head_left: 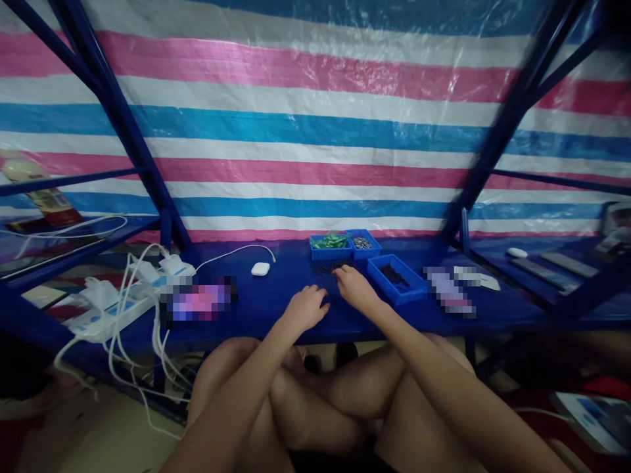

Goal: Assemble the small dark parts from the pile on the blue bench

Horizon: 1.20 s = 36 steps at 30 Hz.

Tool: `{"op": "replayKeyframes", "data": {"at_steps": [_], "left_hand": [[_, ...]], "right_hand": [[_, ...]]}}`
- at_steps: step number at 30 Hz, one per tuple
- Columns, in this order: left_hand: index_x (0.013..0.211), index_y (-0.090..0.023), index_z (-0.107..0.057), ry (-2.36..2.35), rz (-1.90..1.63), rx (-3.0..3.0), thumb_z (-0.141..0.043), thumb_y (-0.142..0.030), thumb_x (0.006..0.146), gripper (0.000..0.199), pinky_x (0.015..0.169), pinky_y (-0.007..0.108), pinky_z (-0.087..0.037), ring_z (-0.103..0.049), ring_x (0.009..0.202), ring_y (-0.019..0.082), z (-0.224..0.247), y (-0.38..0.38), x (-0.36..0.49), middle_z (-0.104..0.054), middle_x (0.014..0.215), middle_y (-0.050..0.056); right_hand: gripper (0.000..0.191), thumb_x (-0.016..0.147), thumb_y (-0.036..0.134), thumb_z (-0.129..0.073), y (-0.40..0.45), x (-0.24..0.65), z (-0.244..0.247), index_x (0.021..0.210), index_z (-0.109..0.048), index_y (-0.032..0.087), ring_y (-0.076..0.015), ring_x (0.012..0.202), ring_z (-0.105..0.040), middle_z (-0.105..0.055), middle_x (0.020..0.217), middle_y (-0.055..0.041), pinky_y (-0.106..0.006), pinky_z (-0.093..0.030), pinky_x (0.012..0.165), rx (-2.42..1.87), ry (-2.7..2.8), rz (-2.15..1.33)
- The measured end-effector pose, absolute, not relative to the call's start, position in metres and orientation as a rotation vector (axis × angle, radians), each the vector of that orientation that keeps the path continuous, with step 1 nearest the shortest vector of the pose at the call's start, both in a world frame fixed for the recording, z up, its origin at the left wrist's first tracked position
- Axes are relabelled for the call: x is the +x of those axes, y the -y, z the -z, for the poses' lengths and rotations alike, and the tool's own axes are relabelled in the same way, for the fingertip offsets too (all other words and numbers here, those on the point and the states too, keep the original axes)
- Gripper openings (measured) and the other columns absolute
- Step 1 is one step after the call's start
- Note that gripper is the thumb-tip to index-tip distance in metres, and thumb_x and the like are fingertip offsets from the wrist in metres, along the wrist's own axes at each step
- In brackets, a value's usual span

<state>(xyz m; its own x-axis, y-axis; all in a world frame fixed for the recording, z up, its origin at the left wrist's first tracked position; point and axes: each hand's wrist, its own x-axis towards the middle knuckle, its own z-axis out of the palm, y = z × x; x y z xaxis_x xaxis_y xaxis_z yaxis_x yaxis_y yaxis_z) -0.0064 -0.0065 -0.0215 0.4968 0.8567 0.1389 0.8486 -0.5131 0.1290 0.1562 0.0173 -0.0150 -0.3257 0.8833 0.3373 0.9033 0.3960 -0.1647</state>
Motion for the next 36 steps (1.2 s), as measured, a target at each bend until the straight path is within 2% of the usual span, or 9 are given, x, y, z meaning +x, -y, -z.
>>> {"op": "replayKeyframes", "data": {"at_steps": [5,12,17,25,33,36], "left_hand": [[0.103,-0.018,-0.051,-1.576,-0.323,2.675,-0.04,-0.031,0.081,0.028,0.075,0.031,-0.043,-0.052,0.092,0.021,0.02,0.008,-0.003,-0.056,0.096,0.008],[0.101,-0.021,-0.051,-1.589,-0.459,2.617,-0.034,-0.033,0.085,0.026,0.071,0.027,-0.043,-0.053,0.09,0.019,0.009,0.011,0.001,-0.057,0.095,0.006],[0.098,-0.022,-0.055,-1.569,-0.498,2.59,-0.033,-0.033,0.086,0.027,0.072,0.026,-0.042,-0.054,0.09,0.017,0.002,0.011,0.002,-0.059,0.093,0.005],[0.098,-0.023,-0.058,-1.634,-0.438,2.576,-0.033,-0.037,0.086,0.031,0.072,0.027,-0.043,-0.055,0.09,0.018,0.006,0.007,-0.001,-0.061,0.093,0.004],[0.098,-0.024,-0.058,-1.594,-0.358,2.621,-0.031,-0.037,0.087,0.032,0.073,0.027,-0.043,-0.055,0.092,0.018,0.012,0.004,-0.003,-0.061,0.094,0.005],[0.096,-0.023,-0.059,-1.578,-0.331,2.622,-0.031,-0.036,0.087,0.032,0.074,0.027,-0.043,-0.056,0.092,0.018,0.012,0.005,-0.002,-0.061,0.093,0.005]], "right_hand": [[0.03,0.08,0.005,-0.036,0.005,0.146,0.022,0.102,-0.054,0.014,-0.0136,0.089,-0.05,-0.052,0.095,-0.0078,-0.024,-0.037,0.083,-1.309,2.257,-0.058],[0.014,0.077,0.01,-0.045,0.011,0.147,0.011,0.084,-0.055,0.017,-0.0127,0.078,-0.054,-0.058,0.082,-0.0033,-0.024,-0.041,0.072,-1.269,2.052,-0.278],[0.012,0.078,0.016,-0.045,0.015,0.151,0.007,0.084,-0.055,0.019,-0.0119,0.074,-0.058,-0.062,0.079,-0.0006,-0.023,-0.043,0.069,-1.206,1.951,-0.437],[0.014,0.076,0.02,-0.052,0.016,0.161,0.016,0.089,-0.057,0.02,-0.0148,0.077,-0.059,-0.064,0.08,-0.0018,-0.023,-0.042,0.068,-1.465,2.054,-0.457],[0.025,0.078,0.023,-0.051,0.016,0.16,0.015,0.103,-0.051,0.02,-0.0147,0.08,-0.058,-0.061,0.088,-0.0032,-0.023,-0.04,0.067,-1.576,2.036,-0.277],[0.017,0.08,0.023,-0.048,0.014,0.162,0.015,0.095,-0.054,0.021,-0.0139,0.079,-0.057,-0.061,0.087,-0.0024,-0.022,-0.039,0.066,-1.513,2.135,-0.278]]}}
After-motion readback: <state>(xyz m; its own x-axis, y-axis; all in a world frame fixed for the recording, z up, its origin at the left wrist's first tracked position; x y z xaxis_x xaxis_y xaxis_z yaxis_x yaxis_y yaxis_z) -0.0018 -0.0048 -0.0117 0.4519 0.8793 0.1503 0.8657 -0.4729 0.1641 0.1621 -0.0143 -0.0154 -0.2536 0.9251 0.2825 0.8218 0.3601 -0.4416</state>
